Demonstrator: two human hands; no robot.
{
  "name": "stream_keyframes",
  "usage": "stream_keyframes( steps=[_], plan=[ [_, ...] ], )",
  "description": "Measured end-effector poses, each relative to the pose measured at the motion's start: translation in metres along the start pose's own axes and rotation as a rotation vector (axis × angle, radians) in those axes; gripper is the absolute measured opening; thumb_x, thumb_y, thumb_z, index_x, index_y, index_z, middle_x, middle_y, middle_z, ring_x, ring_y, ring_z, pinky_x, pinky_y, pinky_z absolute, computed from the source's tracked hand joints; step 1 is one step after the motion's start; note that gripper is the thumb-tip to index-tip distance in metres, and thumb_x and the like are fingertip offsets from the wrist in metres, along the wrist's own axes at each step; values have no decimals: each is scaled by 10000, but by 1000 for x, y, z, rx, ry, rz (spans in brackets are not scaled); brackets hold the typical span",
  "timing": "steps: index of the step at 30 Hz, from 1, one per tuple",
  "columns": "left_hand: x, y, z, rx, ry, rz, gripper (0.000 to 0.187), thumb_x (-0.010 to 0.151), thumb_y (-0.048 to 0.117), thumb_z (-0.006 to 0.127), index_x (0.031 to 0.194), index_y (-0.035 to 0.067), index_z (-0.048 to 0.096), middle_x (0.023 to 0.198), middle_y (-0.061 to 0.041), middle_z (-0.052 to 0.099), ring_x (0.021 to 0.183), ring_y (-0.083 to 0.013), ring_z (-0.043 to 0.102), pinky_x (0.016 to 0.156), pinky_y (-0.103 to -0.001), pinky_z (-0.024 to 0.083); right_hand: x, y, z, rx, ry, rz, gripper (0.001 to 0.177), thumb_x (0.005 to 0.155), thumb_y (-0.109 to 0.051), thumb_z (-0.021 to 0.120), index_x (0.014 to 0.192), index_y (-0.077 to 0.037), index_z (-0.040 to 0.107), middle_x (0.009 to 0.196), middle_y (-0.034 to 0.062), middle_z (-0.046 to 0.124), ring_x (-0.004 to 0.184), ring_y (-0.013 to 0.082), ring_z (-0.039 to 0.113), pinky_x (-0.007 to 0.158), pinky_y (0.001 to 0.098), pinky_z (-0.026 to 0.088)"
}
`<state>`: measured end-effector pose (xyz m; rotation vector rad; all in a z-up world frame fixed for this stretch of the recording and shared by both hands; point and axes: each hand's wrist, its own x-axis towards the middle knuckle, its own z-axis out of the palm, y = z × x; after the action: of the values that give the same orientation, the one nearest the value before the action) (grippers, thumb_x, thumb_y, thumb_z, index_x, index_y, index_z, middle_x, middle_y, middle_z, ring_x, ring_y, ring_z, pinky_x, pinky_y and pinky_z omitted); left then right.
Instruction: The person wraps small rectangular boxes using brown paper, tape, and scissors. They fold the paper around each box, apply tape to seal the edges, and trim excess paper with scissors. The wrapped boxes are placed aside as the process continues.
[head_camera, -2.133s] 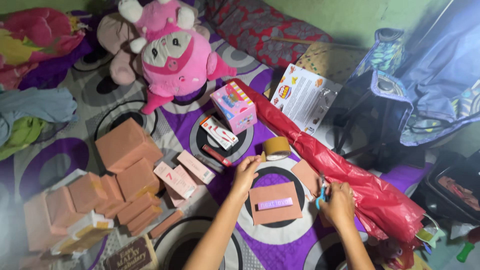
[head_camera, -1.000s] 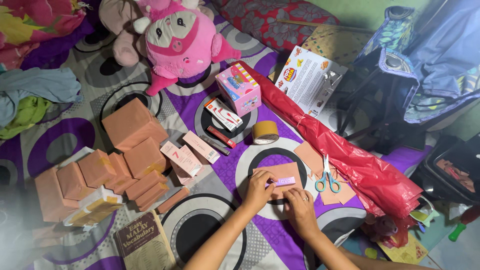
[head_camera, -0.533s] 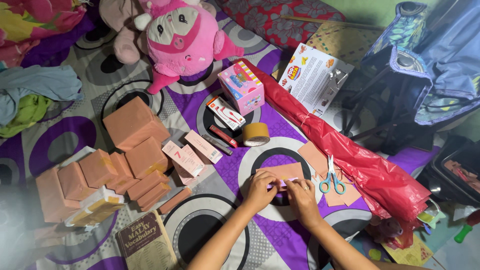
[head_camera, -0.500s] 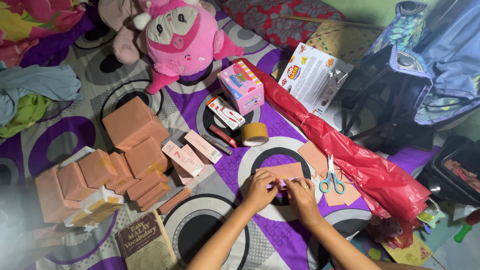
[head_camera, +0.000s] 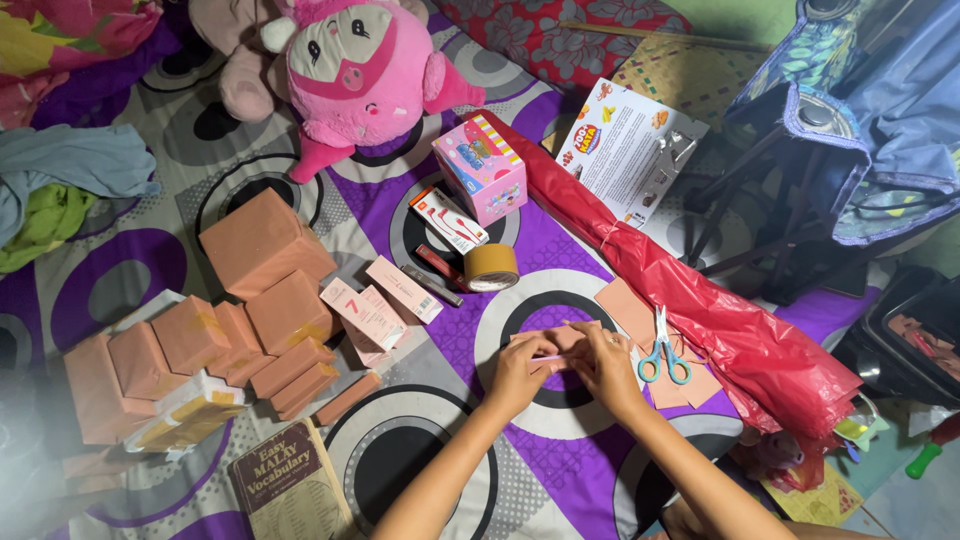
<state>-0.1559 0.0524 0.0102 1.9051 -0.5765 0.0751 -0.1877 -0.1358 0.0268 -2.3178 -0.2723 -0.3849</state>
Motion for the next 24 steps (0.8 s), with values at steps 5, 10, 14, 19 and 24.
stream_keyframes(
  steps=[5, 10, 14, 19, 24],
  plan=[
    [1, -6, 5, -177, -4, -209, 337, 756, -113, 728, 1054, 8, 626, 1068, -115, 699, 946, -210, 766, 777, -308, 651, 11, -3, -8, 12, -66, 34, 671, 676, 14, 803, 1291, -108, 564, 785, 27, 693, 818, 216, 659, 837, 417, 420],
    [-1, -14, 12, -190, 27, -283, 312, 762, -83, 783, 1020, 3, 631, 1031, -107, 720, 915, -189, 772, 764, -307, 656, 14, -1, -13, 214, -58, 298, 501, 765, -17, 775, 1240, -78, 629, 912, 62, 634, 801, 171, 665, 720, 298, 559],
    [3, -17, 13, -297, 39, -324, 293, 789, -70, 771, 1030, 9, 625, 986, -101, 755, 937, -160, 780, 794, -291, 658, 9, 17, -12, 355, -79, 266, 122, 853, -15, 747, 974, -14, 733, 1013, 79, 600, 904, 160, 660, 787, 297, 558],
    [2, -17, 13, -245, 52, -320, 276, 768, -73, 785, 991, 2, 642, 964, -95, 758, 906, -165, 779, 781, -287, 649, 17, 54, 1, 497, -431, 325, 39, 891, -6, 707, 854, 5, 714, 915, 77, 694, 864, 151, 709, 816, 296, 579],
    [3, -15, 11, -218, 34, -333, 279, 765, -63, 790, 986, 13, 637, 937, -82, 774, 902, -156, 779, 773, -280, 638, 23, 60, 15, 449, -460, 301, 22, 851, 8, 710, 836, -4, 721, 888, 58, 724, 854, 148, 729, 828, 294, 589]
  ],
)
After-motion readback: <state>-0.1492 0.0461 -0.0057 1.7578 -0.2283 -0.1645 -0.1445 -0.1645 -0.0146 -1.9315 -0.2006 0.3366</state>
